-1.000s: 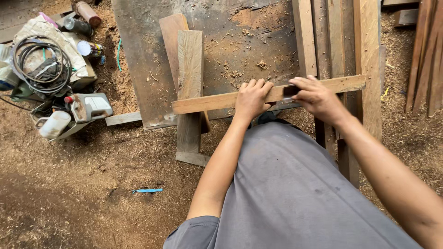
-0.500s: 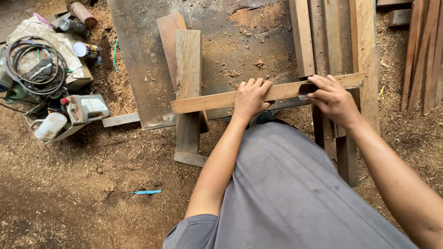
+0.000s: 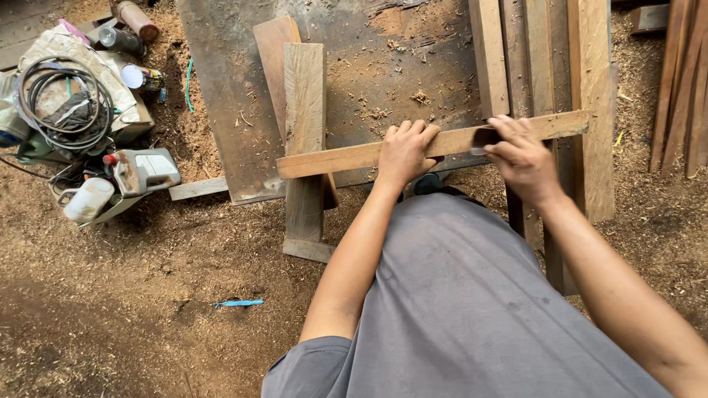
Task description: The person sands the surface and edges of a wooden plank using a small piece of sandpaper by hand, moving the plank and rotating it to reach different sides.
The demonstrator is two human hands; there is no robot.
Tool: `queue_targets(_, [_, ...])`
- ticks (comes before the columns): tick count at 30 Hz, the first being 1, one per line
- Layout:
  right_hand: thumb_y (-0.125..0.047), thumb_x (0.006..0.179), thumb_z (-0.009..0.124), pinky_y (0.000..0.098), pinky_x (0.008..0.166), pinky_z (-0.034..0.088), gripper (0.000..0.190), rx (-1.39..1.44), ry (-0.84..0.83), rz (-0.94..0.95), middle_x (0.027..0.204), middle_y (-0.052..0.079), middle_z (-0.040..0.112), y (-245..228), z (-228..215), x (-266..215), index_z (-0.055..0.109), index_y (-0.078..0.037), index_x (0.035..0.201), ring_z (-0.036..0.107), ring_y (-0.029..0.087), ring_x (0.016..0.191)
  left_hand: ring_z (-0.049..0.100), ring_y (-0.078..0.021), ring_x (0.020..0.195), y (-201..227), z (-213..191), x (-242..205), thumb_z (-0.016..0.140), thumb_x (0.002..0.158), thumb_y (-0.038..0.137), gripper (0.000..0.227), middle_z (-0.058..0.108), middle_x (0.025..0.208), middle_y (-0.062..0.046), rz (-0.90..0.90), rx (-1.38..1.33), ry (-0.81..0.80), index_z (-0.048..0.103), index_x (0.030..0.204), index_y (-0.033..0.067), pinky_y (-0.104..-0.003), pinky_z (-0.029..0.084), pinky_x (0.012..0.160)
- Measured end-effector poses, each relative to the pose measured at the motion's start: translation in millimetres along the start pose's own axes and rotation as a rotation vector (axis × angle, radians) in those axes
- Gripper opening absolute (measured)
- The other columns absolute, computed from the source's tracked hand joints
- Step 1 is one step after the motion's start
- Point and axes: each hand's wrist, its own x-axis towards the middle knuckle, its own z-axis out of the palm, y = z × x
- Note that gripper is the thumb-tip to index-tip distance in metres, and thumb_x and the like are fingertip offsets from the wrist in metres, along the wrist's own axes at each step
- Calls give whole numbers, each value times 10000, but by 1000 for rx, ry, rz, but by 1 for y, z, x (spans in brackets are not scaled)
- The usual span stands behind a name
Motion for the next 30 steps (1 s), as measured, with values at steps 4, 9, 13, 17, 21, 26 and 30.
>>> queue_targets(4, [-61,931,709,464,1283,376,55,-18,-56,3,1471,92,638,-10,17,10,706,-23,971,546,266,1451,635,-217,1023,3,2,0,904,624,338,588,661,1038,-7,-25,13,-34,668,1152,226,-394,484,847])
queue_targets(9, [-66,914,686,480,1253,364,38,-9,-71,53,1477,110,613,-1,-17,2,682,-39,940,510,289,1452,632,-228,1026,2,-3,1,909,578,367,635,661,1043,-15,-16,-31,-13,665,1144,215,-400,483,838])
queue_targets(13, [-14,974,627,513,1276,321,37,-48,-31,-15,1554,128,550,-10,12,-1,647,-34,999,465,330,1488,632,-227,1033,0,-2,2,911,613,369,624,657,1035,-13,-4,-4,-1,664,1167,223,-405,483,855])
queue_targets(17, [-18,992,593,482,1295,311,58,-118,-104,-4,1591,158,494,-10,31,-5,590,-31,1049,439,343,1525,634,-222,1035,1,-1,3,909,608,369,626,658,1035,-13,-15,-5,-18,664,1165,223,-399,480,848])
queue_targets(21, [-24,1082,560,488,1317,296,73,-207,-4,103,1617,158,504,10,6,-17,589,-45,1146,458,344,1527,635,-227,1034,2,-2,2,909,620,396,617,658,1025,-16,-20,-12,-20,663,1156,213,-402,478,845])
queue_targets(26, [-76,1100,554,436,1257,401,179,40,16,77,1547,116,544,-16,25,2,604,-68,1271,500,304,1469,648,-203,1023,-2,7,3,897,637,361,564,678,1011,2,-19,-7,14,682,1140,226,-390,484,847])
queue_targets(30, [-44,1000,565,436,1216,417,290,-22,-98,-84,1523,93,577,-26,32,17,623,-90,1281,517,260,1448,655,-163,1043,-5,17,2,832,941,298,269,689,1041,46,-84,-1,-47,690,1163,243,-370,490,880])
